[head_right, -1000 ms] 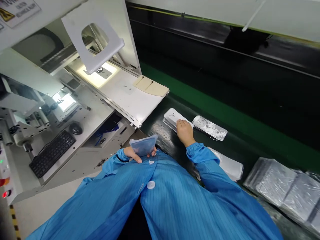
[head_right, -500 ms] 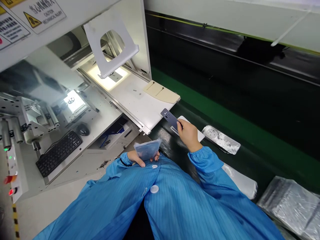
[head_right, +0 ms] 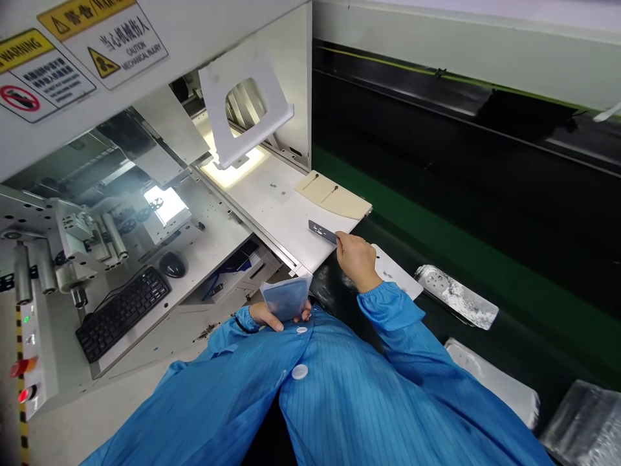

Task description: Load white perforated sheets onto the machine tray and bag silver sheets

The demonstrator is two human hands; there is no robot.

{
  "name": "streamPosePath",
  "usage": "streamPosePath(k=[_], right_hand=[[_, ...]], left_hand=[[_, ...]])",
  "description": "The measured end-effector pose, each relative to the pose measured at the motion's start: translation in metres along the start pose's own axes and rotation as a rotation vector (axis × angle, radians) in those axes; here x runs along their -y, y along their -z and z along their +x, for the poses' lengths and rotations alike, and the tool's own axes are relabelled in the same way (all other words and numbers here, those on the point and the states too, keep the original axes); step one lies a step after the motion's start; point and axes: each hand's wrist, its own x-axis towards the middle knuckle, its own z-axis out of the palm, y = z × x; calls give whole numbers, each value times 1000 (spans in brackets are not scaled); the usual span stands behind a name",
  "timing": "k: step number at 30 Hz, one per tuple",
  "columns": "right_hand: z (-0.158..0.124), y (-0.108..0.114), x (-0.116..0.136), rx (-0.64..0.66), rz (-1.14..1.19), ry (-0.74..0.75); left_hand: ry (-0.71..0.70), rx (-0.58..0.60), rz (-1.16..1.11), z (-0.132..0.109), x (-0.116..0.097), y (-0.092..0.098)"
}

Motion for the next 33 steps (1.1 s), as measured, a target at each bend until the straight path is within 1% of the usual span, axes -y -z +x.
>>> streamPosePath(k=[5,9,12,15,19,22,28,33], right_hand=[[4,4,2,32,-30,-4],[16,4,5,18,-50,-12],[30,-4,10,12,-61,10],[38,-20,17,35,-66,63],[34,-40,25,77,-79,106],[27,-49,30,110,-87,133],[24,-52,38,177,-102,165],[26,-54,40,199,-95,156]], left_hand=[[14,46,0,0,-9,10],[21,76,13,0,-13,17],[24,88,24,0,-13,22],[17,90,35,-2,-11,27],[7,70,55,-5,-10,28],[-1,56,67,-6,-12,27],[8,48,89,-7,-15,25],[14,37,80,-7,-10,28]])
